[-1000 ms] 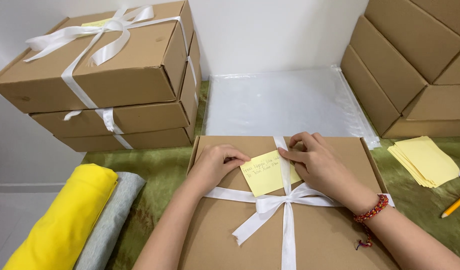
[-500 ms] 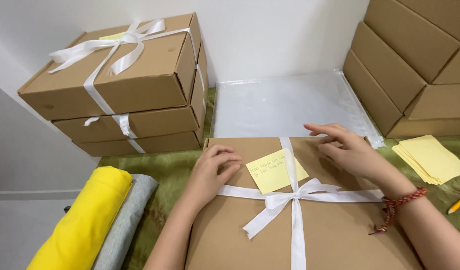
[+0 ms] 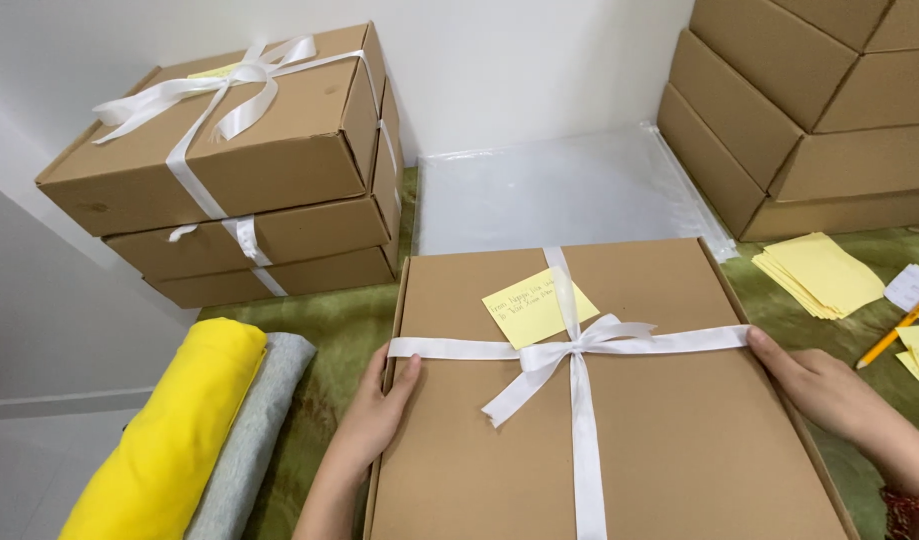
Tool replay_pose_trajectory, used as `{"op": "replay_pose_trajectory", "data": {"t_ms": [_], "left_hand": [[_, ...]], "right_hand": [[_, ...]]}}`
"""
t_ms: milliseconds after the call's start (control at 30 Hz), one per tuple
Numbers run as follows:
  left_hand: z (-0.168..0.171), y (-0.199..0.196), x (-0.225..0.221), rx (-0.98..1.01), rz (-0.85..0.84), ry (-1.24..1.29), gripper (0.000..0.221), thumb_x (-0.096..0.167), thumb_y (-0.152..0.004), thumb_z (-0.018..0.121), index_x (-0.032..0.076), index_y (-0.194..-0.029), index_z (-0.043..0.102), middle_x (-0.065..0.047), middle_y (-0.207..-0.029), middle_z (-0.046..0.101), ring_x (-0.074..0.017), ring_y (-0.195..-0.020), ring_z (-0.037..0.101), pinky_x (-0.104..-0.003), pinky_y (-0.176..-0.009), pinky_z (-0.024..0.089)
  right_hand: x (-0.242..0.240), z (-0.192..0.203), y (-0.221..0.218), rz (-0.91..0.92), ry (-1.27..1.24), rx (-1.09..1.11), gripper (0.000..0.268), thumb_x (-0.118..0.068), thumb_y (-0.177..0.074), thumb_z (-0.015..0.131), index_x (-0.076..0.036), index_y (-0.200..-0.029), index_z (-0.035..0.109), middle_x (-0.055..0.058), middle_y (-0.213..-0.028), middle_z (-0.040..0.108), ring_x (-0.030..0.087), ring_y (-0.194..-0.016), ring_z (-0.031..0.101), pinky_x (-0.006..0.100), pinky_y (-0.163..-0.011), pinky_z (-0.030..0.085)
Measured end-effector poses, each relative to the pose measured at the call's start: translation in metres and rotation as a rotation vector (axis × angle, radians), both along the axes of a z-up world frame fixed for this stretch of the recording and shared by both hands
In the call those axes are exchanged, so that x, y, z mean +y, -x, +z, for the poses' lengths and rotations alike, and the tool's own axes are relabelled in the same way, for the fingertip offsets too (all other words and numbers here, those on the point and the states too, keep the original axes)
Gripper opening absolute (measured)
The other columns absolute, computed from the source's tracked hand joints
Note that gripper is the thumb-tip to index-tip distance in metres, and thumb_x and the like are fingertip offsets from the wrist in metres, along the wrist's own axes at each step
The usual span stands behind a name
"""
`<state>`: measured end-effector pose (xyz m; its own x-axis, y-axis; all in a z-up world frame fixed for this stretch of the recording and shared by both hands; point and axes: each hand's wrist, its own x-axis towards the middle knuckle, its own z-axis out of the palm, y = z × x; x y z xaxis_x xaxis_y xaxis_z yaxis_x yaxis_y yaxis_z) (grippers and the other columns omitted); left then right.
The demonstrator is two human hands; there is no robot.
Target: Tying ribbons on gift boxes, writing notes, and packing items into boxes for distribution.
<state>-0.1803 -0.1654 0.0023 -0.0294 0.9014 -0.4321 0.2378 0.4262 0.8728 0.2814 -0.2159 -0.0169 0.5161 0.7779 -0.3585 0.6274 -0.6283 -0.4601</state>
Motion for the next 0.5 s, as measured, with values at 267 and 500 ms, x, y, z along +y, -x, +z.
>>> {"op": "replay_pose_trajectory", "data": {"t_ms": [267, 500], "left_hand": [[-0.01, 0.005, -0.008, 0.061, 0.067, -0.056, 0.099, 0.058, -0.081, 0.066, 0.034, -0.169, 0.026, 0.012, -0.178, 0.028, -0.0069, -0.164, 0.025, -0.034, -0.132, 0.023], [0.026, 0.009, -0.026, 0.131, 0.044, -0.036, 0.102, 0.057, -0.086, 0.065, 0.031, -0.171, 0.017, 0.015, -0.177, 0.031, -0.004, -0.16, 0.038, -0.028, -0.126, 0.035]], "right_hand": [[-0.006, 0.022, 0.029, -0.234, -0.166, 0.701, 0.072, -0.045, -0.112, 0.052, 0.021, -0.12, 0.078, 0.04, -0.106, 0.08, 0.05, -0.089, 0.073, 0.056, -0.071, 0.053], [0.008, -0.012, -0.016, -0.293, -0.225, 0.843, 0.047, -0.027, -0.109, 0.061, 0.014, -0.123, 0.078, 0.038, -0.103, 0.074, 0.049, -0.086, 0.064, 0.056, -0.072, 0.044]]}}
